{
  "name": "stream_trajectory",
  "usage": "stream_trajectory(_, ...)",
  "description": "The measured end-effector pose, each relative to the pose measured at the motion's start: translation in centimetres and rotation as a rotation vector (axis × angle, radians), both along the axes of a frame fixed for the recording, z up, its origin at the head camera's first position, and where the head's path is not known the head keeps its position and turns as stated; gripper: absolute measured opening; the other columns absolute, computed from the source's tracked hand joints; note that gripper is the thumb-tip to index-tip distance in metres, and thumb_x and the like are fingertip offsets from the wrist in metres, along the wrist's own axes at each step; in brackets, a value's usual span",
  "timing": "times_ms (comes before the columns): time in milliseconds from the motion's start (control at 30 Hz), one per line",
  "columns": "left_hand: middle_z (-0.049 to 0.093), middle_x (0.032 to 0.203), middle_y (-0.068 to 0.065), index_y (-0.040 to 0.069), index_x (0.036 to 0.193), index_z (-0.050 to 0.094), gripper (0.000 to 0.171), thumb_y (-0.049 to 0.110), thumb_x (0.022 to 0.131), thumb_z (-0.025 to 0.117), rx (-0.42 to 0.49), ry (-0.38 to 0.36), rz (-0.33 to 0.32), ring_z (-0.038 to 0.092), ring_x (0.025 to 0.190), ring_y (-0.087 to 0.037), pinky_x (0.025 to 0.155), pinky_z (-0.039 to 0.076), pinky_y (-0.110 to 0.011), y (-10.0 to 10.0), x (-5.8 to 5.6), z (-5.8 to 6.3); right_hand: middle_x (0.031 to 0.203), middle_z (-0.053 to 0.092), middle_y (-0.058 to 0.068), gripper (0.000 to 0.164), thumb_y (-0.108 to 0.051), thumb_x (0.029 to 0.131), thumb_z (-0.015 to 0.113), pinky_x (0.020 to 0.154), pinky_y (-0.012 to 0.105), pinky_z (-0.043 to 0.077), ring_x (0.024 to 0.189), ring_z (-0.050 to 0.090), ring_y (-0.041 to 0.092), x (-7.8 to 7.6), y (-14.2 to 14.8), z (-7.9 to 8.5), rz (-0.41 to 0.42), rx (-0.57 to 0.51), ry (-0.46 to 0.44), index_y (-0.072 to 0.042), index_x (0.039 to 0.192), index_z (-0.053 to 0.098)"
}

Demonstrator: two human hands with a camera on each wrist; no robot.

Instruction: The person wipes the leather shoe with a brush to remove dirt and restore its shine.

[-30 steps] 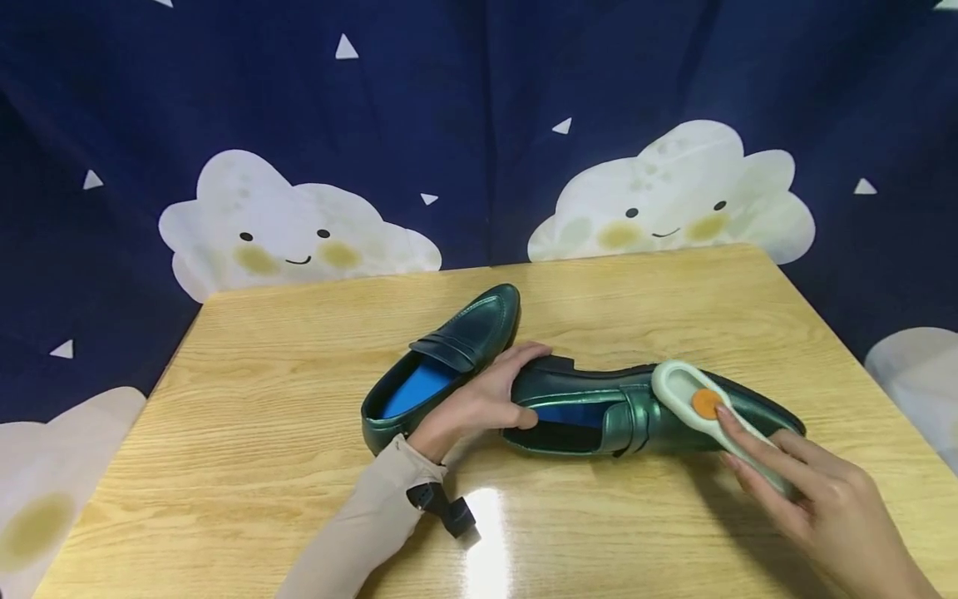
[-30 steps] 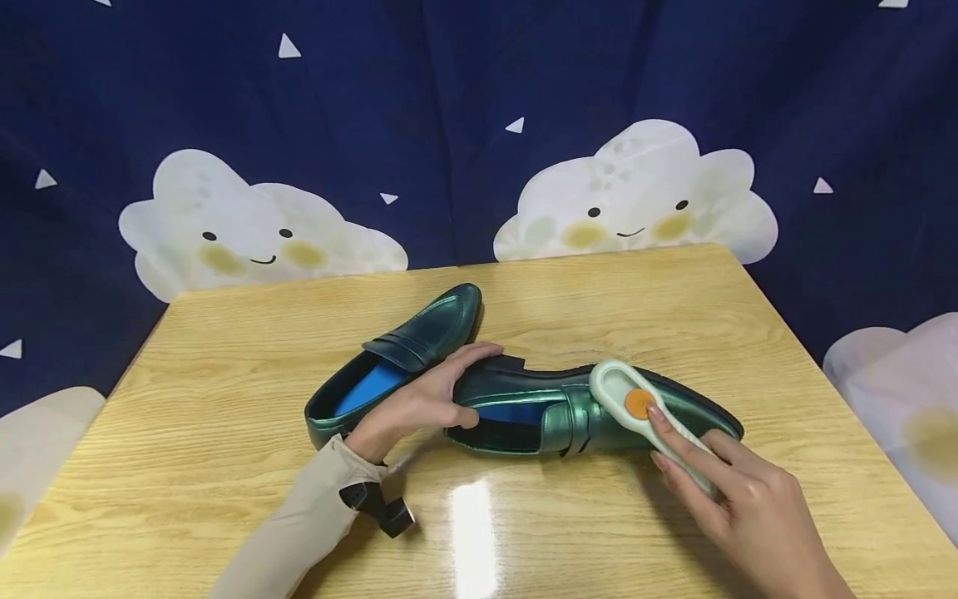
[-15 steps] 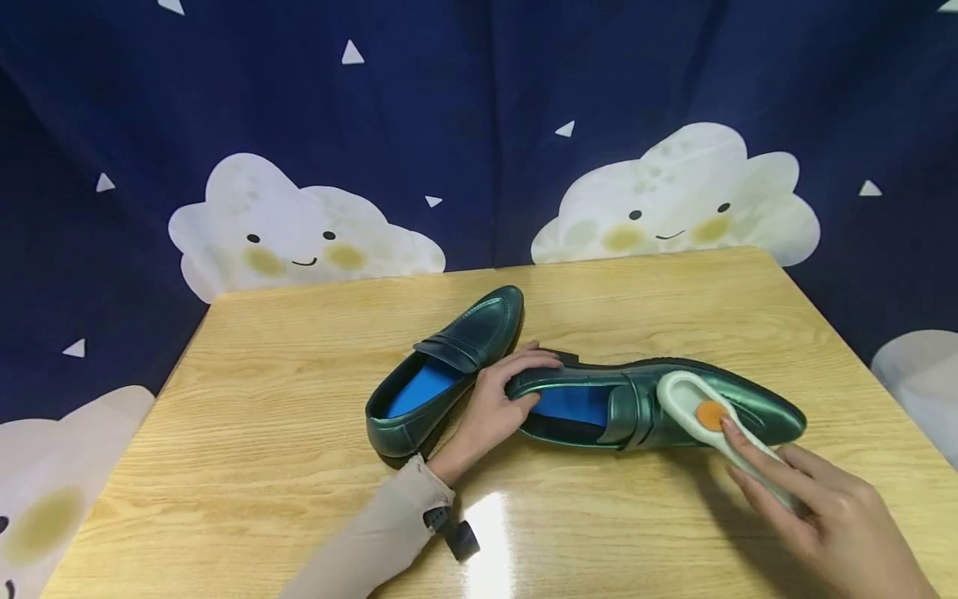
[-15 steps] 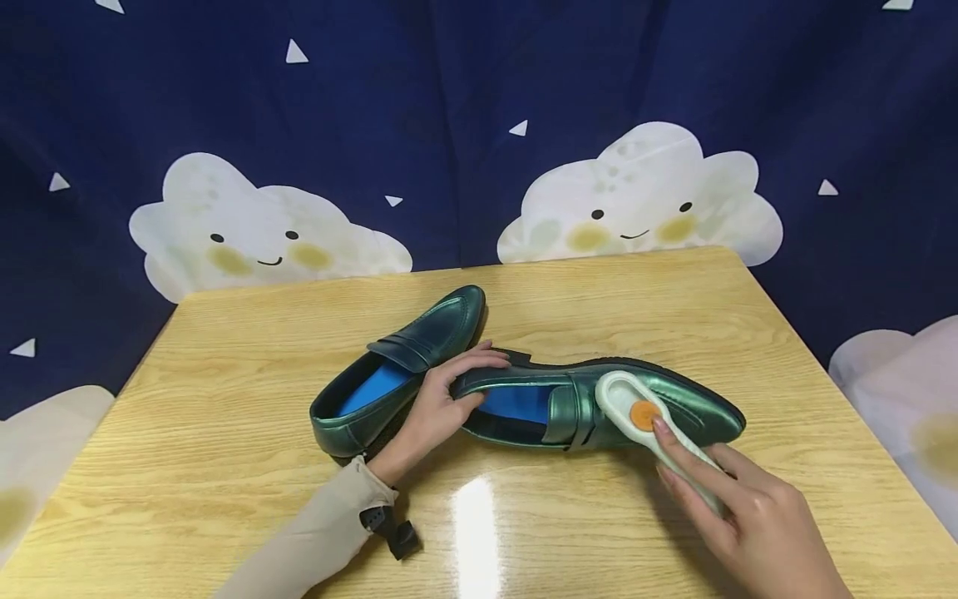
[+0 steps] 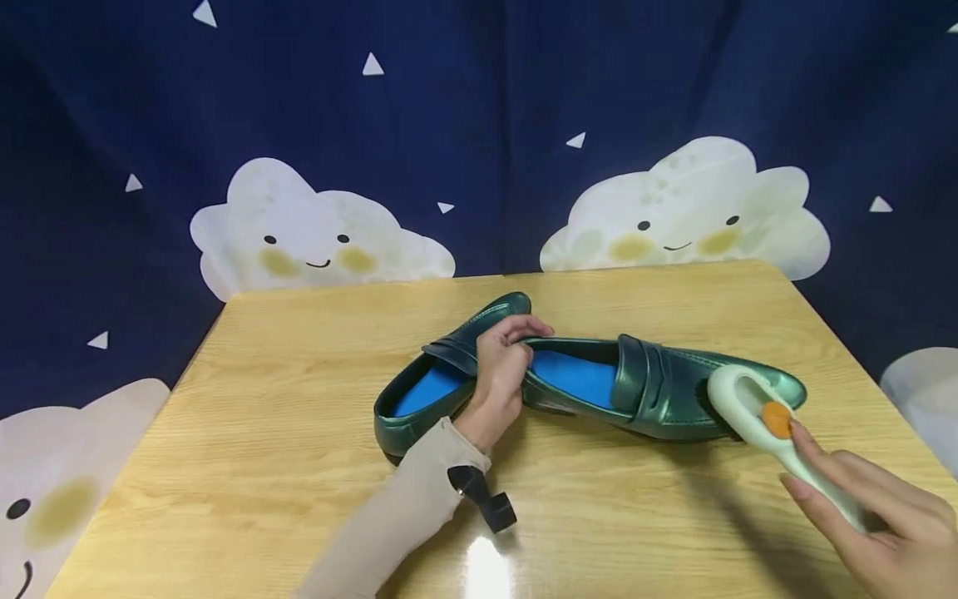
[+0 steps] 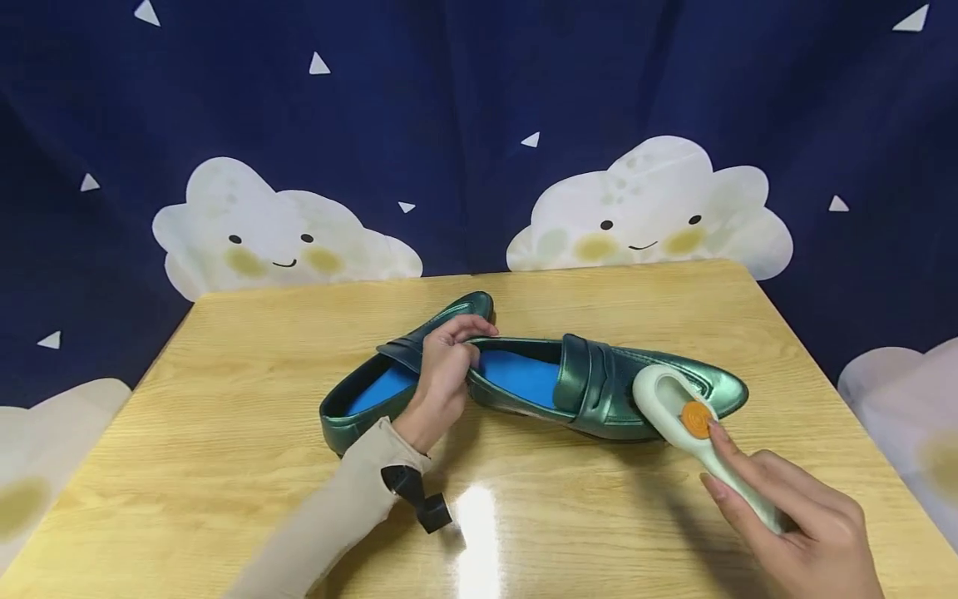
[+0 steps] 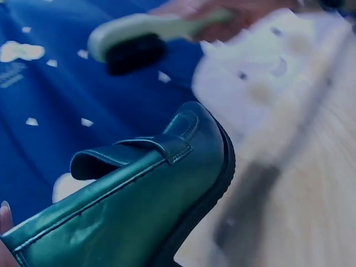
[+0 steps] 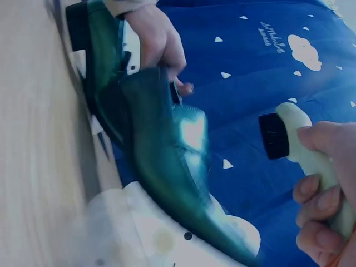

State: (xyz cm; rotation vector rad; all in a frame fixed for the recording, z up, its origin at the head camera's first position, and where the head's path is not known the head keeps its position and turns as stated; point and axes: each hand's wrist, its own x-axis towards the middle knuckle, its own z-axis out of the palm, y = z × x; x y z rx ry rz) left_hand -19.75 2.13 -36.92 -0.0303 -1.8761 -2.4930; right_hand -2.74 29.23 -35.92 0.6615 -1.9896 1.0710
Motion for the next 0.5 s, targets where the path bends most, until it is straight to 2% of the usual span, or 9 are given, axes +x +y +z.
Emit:
stream_trajectory(33,0.068,0.079,-0.004,0.002,0.084,0.066,0.045,-0.025,0.065,0.035,0.035,-0.034,0.0,0.063,0.091,-0.018,0.058,0.033,-0.021,-0.5,0.0,0.6,0.09,0.067,-0.007,0.042,-0.012,0.09,0.067,0.043,0.009,0.022,0.058,0.04,-0.003,-0.1,0.1,0.0,0.007,-0.026,0.01,0.025,0.107,0.058)
stream_trajectory(133,0.065,0.08,-0.001,0.007,0.079,0.062,0.048,-0.027,0.062,0.033,0.142,-0.086,0.027,0.057,0.093,-0.017,0.051,0.026,-0.02,-2.1,-0.4,2.4,0.097,0.066,-0.013,0.042,-0.012,0.091,0.066,0.042,0.008,0.021,0.058,0.04,-0.005,-0.2,0.3,0.3,-0.052,-0.031,-0.001,0.024,0.109,0.057)
stream_trajectory(267,0.06,0.082,-0.003,0.009,0.073,0.057,0.048,-0.028,0.061,0.029,0.27,-0.072,0.106,0.052,0.089,-0.015,0.048,0.024,-0.019,-4.4,-1.2,4.5,0.098,0.066,-0.014,0.044,-0.017,0.091,0.066,0.043,0.008,0.023,0.062,0.042,-0.006,-0.5,0.0,0.4,-0.054,0.004,0.002,0.023,0.108,0.059)
stream_trajectory(400,0.056,0.084,-0.004,0.008,0.073,0.053,0.046,-0.028,0.066,0.025,0.368,-0.06,0.175,0.047,0.083,-0.014,0.047,0.02,-0.017,-7.5,-2.1,5.9,0.094,0.069,-0.008,0.046,-0.019,0.089,0.069,0.045,0.009,0.026,0.065,0.045,-0.004,-1.0,-0.7,0.2,0.033,-0.011,0.027,0.023,0.105,0.061)
stream_trajectory(500,0.054,0.085,-0.005,0.008,0.073,0.051,0.046,-0.028,0.069,0.022,0.425,-0.056,0.239,0.044,0.082,-0.014,0.047,0.017,-0.017,-10.2,-2.5,6.5,0.092,0.071,-0.002,0.045,-0.018,0.088,0.071,0.047,0.009,0.029,0.068,0.049,-0.003,-1.3,-0.8,-0.2,0.087,-0.033,0.036,0.023,0.102,0.062)
